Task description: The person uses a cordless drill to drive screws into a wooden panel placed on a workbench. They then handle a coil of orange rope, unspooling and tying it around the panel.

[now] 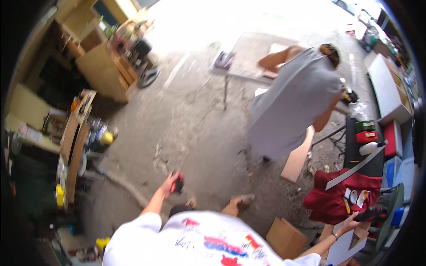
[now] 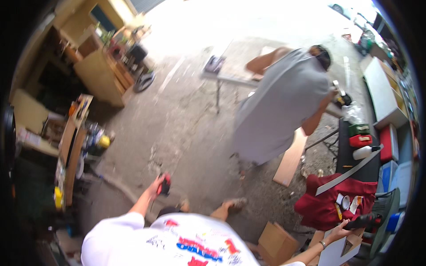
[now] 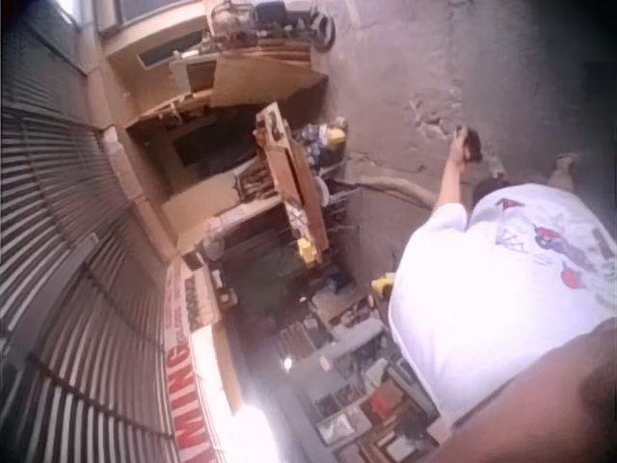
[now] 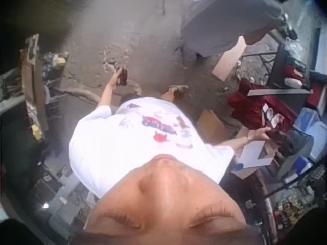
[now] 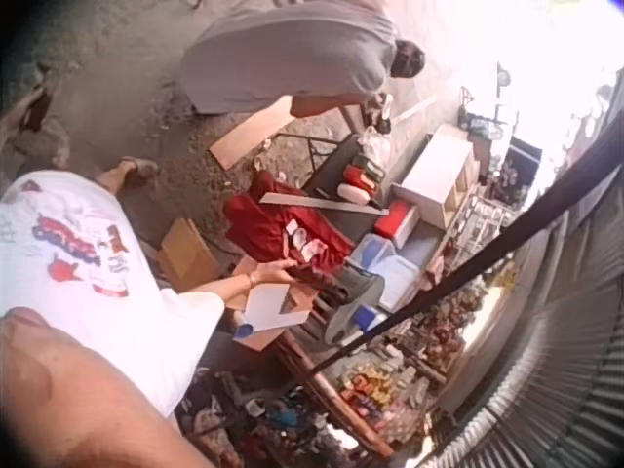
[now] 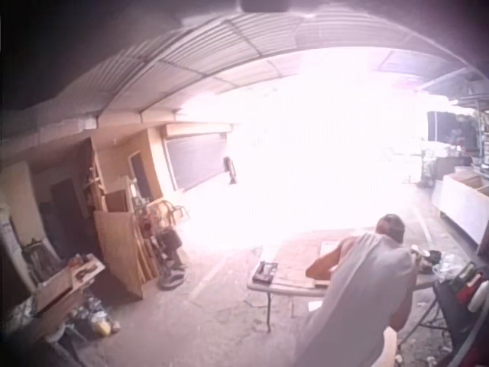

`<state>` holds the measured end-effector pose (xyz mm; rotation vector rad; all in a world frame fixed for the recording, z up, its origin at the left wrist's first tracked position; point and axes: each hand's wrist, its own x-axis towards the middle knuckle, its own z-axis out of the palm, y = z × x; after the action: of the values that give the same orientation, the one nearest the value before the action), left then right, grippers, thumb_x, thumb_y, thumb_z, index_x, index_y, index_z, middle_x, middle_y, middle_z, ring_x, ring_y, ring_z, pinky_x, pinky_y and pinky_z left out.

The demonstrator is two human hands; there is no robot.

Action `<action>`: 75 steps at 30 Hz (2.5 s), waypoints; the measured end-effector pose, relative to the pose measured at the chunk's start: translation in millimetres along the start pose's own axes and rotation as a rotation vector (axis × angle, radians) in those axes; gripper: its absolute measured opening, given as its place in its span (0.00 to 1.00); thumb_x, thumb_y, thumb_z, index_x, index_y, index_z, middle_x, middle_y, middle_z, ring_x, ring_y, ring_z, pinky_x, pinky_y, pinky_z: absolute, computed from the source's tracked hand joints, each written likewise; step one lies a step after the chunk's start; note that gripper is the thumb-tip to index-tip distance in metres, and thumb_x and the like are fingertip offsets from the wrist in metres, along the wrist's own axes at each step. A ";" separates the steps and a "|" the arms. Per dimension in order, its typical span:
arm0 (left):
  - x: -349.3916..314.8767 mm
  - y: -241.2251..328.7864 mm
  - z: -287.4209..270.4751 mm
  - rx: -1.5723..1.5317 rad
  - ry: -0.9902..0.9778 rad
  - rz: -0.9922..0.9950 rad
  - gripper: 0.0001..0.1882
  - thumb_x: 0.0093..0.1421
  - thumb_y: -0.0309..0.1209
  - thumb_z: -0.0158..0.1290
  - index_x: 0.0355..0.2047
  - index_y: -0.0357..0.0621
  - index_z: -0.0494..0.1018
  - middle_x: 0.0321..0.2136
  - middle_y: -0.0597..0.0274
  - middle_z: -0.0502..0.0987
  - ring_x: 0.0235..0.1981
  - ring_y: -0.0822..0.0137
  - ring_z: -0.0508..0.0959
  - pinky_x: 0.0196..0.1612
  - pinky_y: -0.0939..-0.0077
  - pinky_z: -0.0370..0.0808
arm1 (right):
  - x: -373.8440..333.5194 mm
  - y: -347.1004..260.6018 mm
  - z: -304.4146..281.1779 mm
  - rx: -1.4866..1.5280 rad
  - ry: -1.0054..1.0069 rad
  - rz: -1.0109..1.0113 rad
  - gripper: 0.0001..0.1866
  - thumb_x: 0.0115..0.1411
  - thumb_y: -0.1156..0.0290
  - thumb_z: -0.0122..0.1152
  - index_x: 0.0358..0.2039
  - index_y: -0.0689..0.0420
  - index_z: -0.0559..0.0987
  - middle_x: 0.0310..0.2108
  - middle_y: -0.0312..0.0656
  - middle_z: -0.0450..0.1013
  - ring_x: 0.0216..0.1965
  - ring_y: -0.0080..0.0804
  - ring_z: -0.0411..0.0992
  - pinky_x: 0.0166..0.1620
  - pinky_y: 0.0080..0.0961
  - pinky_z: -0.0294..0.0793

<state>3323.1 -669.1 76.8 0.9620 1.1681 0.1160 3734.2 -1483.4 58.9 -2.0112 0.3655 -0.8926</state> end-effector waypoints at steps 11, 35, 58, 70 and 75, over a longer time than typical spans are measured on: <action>-32.0 119.0 -37.8 -0.937 -0.531 0.272 0.32 0.67 0.63 0.43 0.59 0.55 0.70 0.48 0.49 0.77 0.47 0.50 0.79 0.52 0.53 0.78 | -434.4 -425.1 98.0 1.111 -0.545 0.618 0.18 0.68 0.58 0.56 0.24 0.53 0.68 0.22 0.35 0.66 0.25 0.24 0.65 0.35 0.24 0.66; -127.1 226.3 -416.0 -0.784 0.544 1.004 0.56 0.60 0.59 0.59 0.75 0.55 0.36 0.58 0.55 0.71 0.58 0.60 0.73 0.60 0.60 0.73 | -946.4 -923.7 201.9 1.651 -2.312 0.823 0.22 0.58 0.47 0.64 0.31 0.56 0.75 0.18 0.36 0.71 0.14 0.30 0.67 0.26 0.28 0.66; 259.0 266.2 -895.0 -0.444 0.679 0.364 0.20 0.71 0.43 0.52 0.53 0.41 0.73 0.45 0.60 0.80 0.42 0.70 0.80 0.45 0.74 0.75 | -1391.1 -1100.4 520.9 0.674 -2.561 -1.288 0.34 0.52 0.64 0.67 0.60 0.59 0.73 0.35 0.56 0.80 0.34 0.54 0.80 0.38 0.40 0.78; 349.5 460.3 -1105.3 -0.127 0.580 0.400 0.18 0.72 0.39 0.50 0.55 0.40 0.72 0.49 0.55 0.80 0.46 0.65 0.81 0.50 0.71 0.76 | -1429.1 -969.5 752.1 -0.806 -1.886 -0.846 0.27 0.51 0.58 0.66 0.50 0.55 0.77 0.38 0.59 0.80 0.42 0.58 0.79 0.44 0.48 0.79; 442.9 604.2 -1142.2 -0.025 0.450 0.475 0.18 0.71 0.37 0.52 0.54 0.38 0.72 0.47 0.50 0.79 0.45 0.62 0.82 0.48 0.69 0.78 | -1451.0 -960.0 809.0 -0.839 -1.933 -0.827 0.24 0.51 0.58 0.67 0.47 0.57 0.78 0.35 0.57 0.81 0.40 0.56 0.80 0.43 0.46 0.79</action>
<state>2817.7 599.5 105.8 1.2147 1.3163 0.7580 3221.7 358.9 -99.0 -2.7284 -1.4161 1.2581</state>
